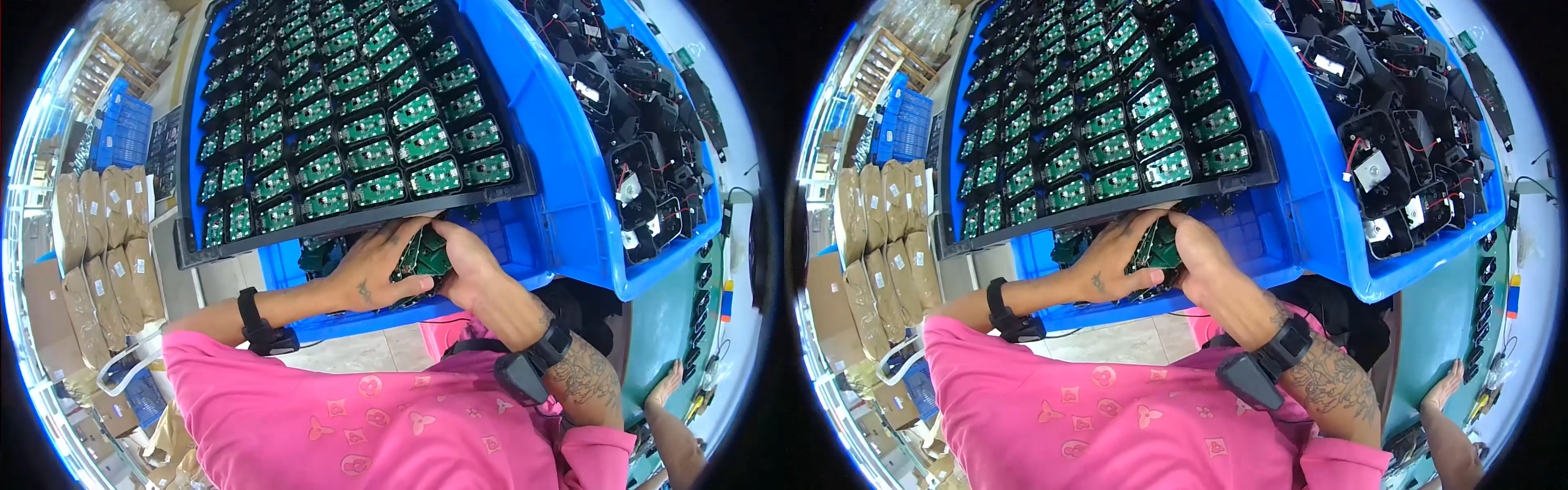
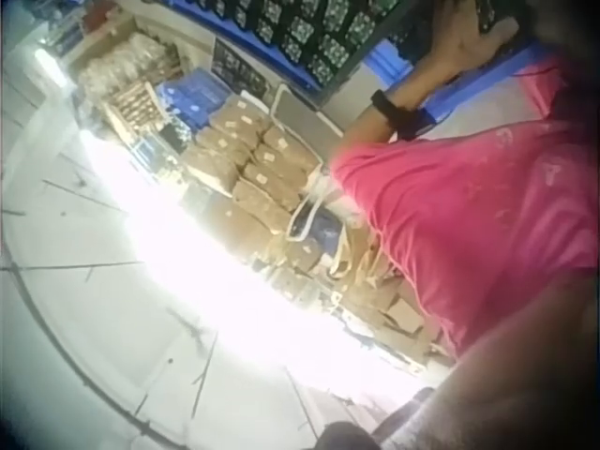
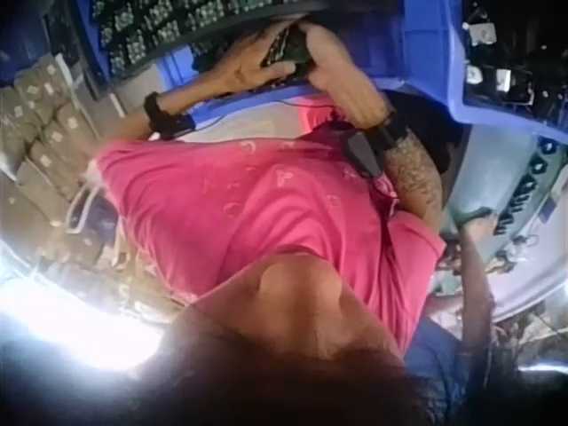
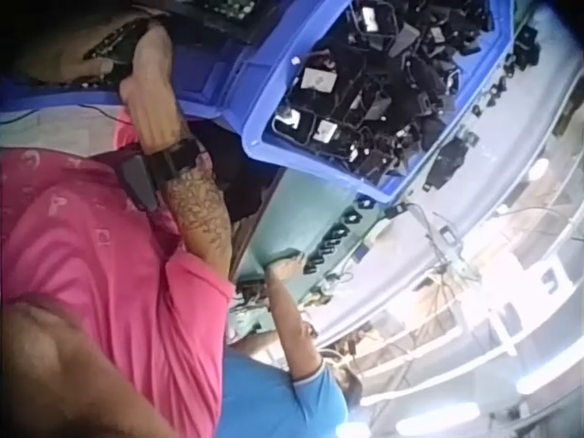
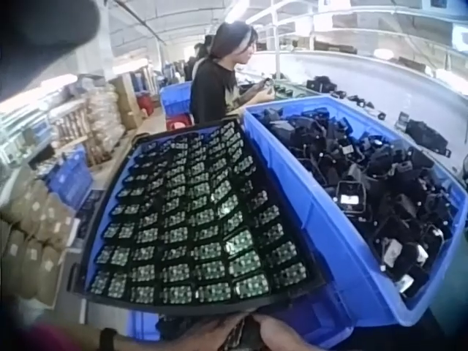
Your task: The person gathers circuit boards from a blue bin and places them on a table. They then pick up a black plastic housing, fit a circuit board into it, and place the assembled unit on the table, repeating the process.
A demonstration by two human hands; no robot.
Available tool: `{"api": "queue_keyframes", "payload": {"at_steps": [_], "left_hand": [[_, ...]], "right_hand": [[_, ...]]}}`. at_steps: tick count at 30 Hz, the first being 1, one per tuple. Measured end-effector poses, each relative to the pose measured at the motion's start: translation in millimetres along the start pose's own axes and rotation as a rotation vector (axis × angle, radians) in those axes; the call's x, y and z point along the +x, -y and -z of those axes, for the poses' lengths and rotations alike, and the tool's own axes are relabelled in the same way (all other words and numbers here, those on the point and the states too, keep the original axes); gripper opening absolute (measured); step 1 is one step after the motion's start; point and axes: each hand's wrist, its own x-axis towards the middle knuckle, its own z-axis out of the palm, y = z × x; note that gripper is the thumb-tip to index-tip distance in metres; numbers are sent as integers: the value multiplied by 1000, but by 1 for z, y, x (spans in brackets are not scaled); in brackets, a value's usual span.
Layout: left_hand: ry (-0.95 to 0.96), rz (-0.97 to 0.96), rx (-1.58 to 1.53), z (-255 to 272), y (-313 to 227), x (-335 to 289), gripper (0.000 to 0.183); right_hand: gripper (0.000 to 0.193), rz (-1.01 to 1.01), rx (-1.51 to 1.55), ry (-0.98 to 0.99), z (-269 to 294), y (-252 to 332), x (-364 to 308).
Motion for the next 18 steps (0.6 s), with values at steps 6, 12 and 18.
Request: {"api": "queue_keyframes", "payload": {"at_steps": [6, 12, 18], "left_hand": [[43, 126, -201, 13, -19, 5, 75], [124, 73, -197, 35, -36, 10, 73], [174, -19, -137, 44, -46, 17, 63]], "right_hand": [[31, -66, 144, 58, -1, 0, -21], [36, -57, 209, 107, -3, -6, -45], [41, -44, 264, 140, -3, -8, -62]]}}
